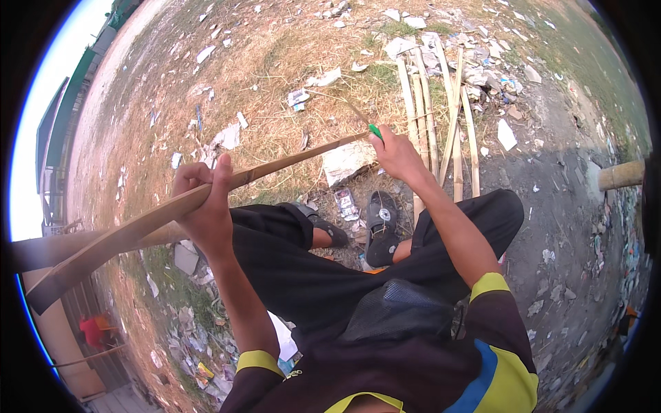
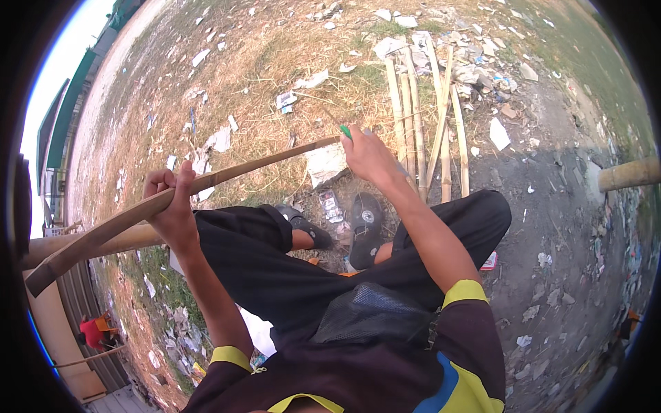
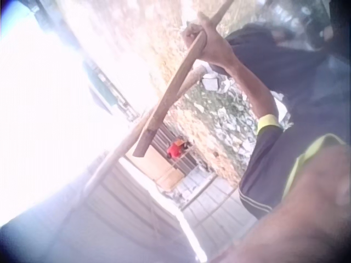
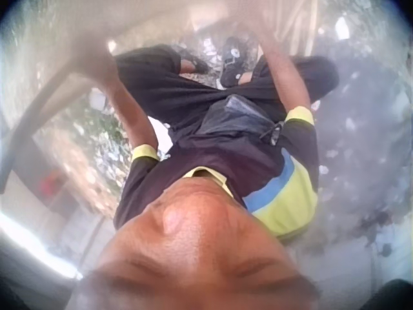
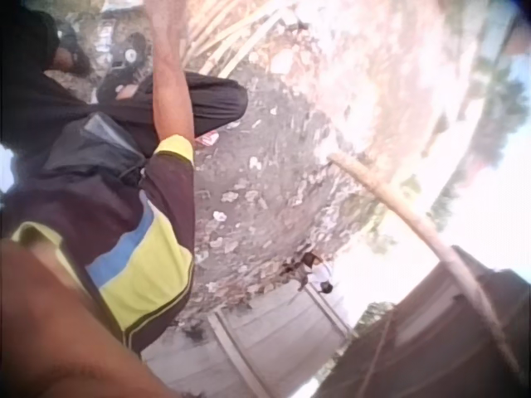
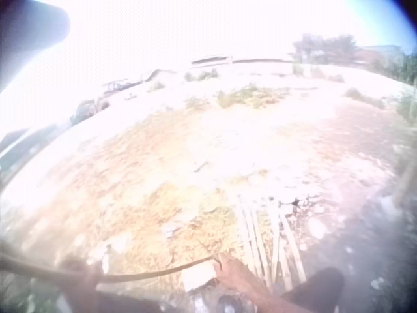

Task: The person sits on the ground and uses a knife to repeatedly scrape and sharpen the surface of a long bamboo stick. They hold the stick with one hand and draw the knife along its length, occasionally rotating the stick to work on different sides.

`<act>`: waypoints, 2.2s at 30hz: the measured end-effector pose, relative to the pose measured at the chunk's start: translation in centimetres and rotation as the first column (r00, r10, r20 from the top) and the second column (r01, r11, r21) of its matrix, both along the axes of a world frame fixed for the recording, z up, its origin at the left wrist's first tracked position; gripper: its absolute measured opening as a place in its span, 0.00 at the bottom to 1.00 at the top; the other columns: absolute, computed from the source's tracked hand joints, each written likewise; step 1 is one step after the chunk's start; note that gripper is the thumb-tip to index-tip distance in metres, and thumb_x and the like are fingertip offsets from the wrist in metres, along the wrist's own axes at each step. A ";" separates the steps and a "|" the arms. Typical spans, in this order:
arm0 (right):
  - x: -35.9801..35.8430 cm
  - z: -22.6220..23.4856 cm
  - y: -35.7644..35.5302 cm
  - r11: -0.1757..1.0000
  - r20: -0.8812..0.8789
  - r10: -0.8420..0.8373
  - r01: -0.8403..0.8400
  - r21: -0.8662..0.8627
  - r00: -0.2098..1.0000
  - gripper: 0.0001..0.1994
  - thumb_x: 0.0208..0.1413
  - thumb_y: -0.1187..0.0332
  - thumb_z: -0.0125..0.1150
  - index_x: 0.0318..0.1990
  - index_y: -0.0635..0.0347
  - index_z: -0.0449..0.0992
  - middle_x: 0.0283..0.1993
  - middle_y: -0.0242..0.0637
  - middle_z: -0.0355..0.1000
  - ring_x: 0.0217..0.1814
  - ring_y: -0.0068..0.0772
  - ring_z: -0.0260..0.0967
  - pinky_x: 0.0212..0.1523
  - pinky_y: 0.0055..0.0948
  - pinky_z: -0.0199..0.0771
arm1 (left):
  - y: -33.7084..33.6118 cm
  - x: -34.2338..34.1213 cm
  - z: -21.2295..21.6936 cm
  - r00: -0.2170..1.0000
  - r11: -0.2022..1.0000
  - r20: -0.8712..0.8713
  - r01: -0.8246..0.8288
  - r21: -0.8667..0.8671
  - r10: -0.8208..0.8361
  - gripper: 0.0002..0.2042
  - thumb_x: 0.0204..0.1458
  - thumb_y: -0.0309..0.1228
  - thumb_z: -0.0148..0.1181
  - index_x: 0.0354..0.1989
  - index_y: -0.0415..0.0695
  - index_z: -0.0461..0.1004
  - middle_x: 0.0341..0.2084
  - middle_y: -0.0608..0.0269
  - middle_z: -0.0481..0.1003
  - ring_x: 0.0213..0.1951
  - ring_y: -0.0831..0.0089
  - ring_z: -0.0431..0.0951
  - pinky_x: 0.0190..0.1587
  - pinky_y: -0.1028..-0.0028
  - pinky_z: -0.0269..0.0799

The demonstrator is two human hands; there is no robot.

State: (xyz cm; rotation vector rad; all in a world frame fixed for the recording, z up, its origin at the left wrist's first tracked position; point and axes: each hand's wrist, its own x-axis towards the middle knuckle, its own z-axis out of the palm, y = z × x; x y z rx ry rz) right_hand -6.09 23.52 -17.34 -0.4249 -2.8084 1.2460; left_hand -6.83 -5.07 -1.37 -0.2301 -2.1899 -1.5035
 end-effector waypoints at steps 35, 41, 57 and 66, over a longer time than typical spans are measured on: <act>7.8 10.5 -14.2 0.935 -0.320 0.259 -0.320 -0.154 0.911 0.10 0.63 0.67 0.49 0.41 0.65 0.62 0.18 0.55 0.69 0.22 0.58 0.71 0.21 0.49 0.69 | 2.2 2.8 -0.7 0.994 0.993 -0.020 -0.106 0.045 0.107 0.13 0.53 0.23 0.65 0.22 0.43 0.64 0.18 0.76 0.61 0.20 0.89 0.59 0.22 0.85 0.53; 7.8 7.2 -14.1 0.967 -0.192 0.252 -0.252 0.027 0.949 0.10 0.63 0.66 0.48 0.41 0.65 0.62 0.18 0.54 0.69 0.23 0.57 0.72 0.22 0.48 0.72 | 2.3 3.7 -0.5 0.993 0.996 -0.079 -0.084 0.000 0.084 0.13 0.53 0.23 0.65 0.22 0.41 0.66 0.16 0.75 0.63 0.19 0.90 0.61 0.20 0.86 0.54; 8.0 10.7 -12.1 0.964 -0.151 0.267 -0.263 0.044 0.952 0.11 0.62 0.62 0.51 0.41 0.61 0.65 0.17 0.54 0.69 0.22 0.61 0.70 0.22 0.52 0.70 | 1.5 2.9 -0.6 0.986 0.977 -0.125 0.084 -0.195 -0.109 0.14 0.44 0.25 0.72 0.18 0.42 0.69 0.12 0.73 0.65 0.16 0.88 0.60 0.18 0.83 0.53; 7.8 9.9 -13.3 0.941 -0.228 0.331 -0.302 0.155 0.916 0.10 0.61 0.62 0.53 0.39 0.60 0.64 0.17 0.47 0.71 0.21 0.51 0.73 0.20 0.48 0.71 | -0.6 2.8 -0.8 0.980 0.964 -0.095 0.153 -0.217 -0.176 0.13 0.47 0.19 0.68 0.20 0.43 0.66 0.15 0.74 0.63 0.19 0.87 0.58 0.22 0.82 0.52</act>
